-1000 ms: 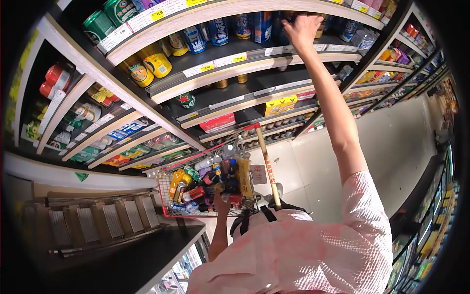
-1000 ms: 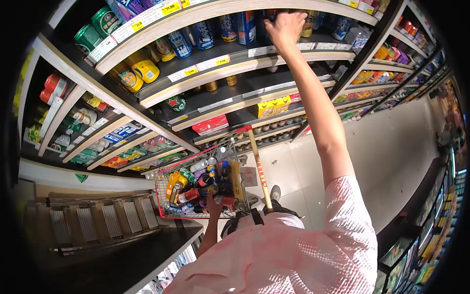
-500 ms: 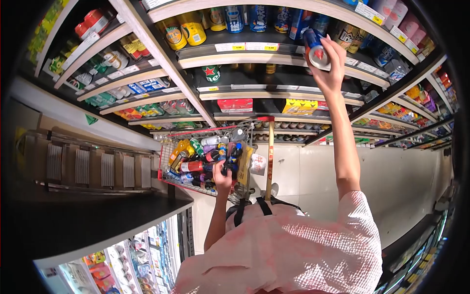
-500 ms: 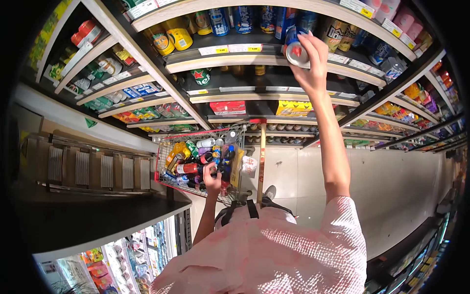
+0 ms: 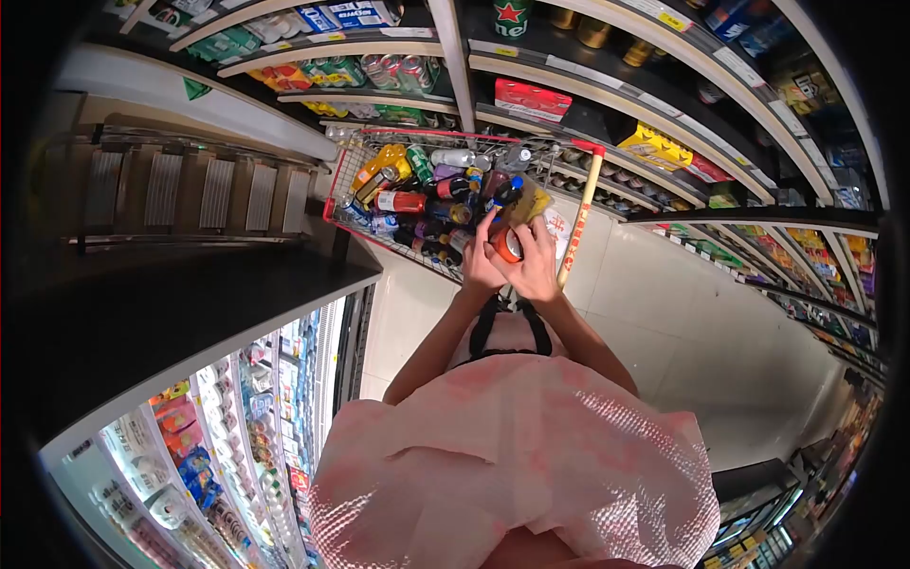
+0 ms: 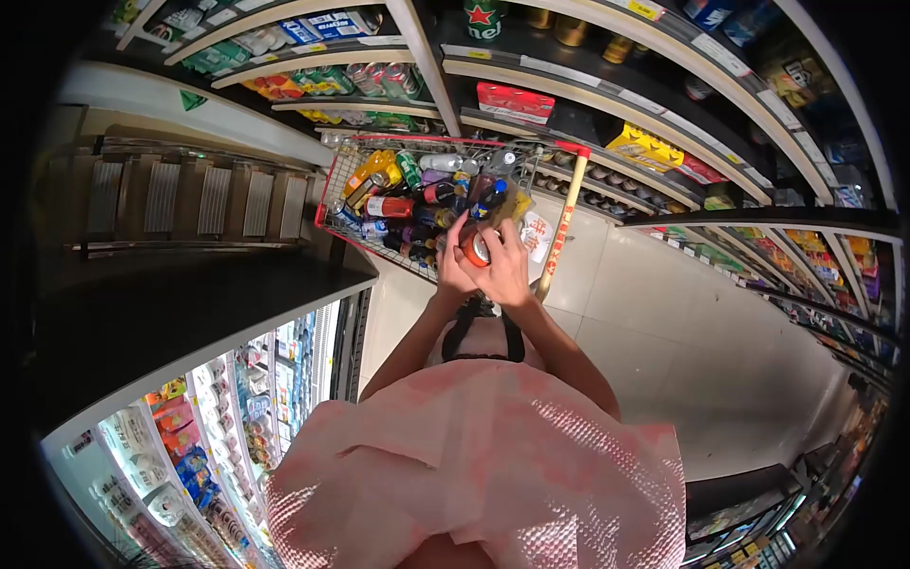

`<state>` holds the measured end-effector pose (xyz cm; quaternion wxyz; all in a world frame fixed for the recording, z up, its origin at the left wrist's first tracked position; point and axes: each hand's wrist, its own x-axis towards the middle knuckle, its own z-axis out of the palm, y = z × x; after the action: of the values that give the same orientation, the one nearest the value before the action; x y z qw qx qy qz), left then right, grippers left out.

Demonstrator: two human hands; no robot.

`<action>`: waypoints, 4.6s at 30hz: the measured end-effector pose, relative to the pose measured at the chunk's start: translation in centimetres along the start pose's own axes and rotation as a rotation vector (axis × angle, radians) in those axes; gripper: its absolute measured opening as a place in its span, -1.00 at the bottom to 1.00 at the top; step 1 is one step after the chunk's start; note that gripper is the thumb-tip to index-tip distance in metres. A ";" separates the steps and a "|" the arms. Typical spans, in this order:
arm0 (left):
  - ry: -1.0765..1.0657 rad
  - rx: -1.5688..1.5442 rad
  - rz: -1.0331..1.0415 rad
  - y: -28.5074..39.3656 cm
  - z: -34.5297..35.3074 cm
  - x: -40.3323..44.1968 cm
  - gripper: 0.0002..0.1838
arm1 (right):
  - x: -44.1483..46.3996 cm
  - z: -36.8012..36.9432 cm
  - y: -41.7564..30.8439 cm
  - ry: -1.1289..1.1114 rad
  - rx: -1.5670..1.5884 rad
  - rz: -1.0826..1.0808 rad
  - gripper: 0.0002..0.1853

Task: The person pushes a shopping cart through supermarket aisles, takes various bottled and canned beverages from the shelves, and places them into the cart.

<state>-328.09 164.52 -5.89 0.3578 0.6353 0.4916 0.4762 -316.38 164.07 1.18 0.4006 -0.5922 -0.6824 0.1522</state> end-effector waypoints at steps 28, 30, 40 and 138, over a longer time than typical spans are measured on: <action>-0.536 0.256 -0.344 -21.6 -6.2 -0.2 -0.42 | -2.4 20.8 7.1 -0.323 -0.159 0.141 -0.72; -0.504 0.265 -0.330 -21.5 -5.6 -0.3 -0.48 | -4.6 22.0 7.8 -0.234 -0.188 0.222 -0.65; -0.424 0.506 -0.188 -29.4 -5.6 -3.2 -0.26 | -7.0 15.8 11.1 -0.841 0.508 0.497 -0.46; -1.187 0.482 -0.253 -36.4 -3.9 -3.7 -0.34 | -10.9 8.7 5.8 -0.496 -0.194 -0.240 -0.44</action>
<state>-342.38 170.39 -39.33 0.4693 0.7899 0.3744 -0.1248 -318.98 157.71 -12.31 0.1780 -0.4876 -0.8360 0.1778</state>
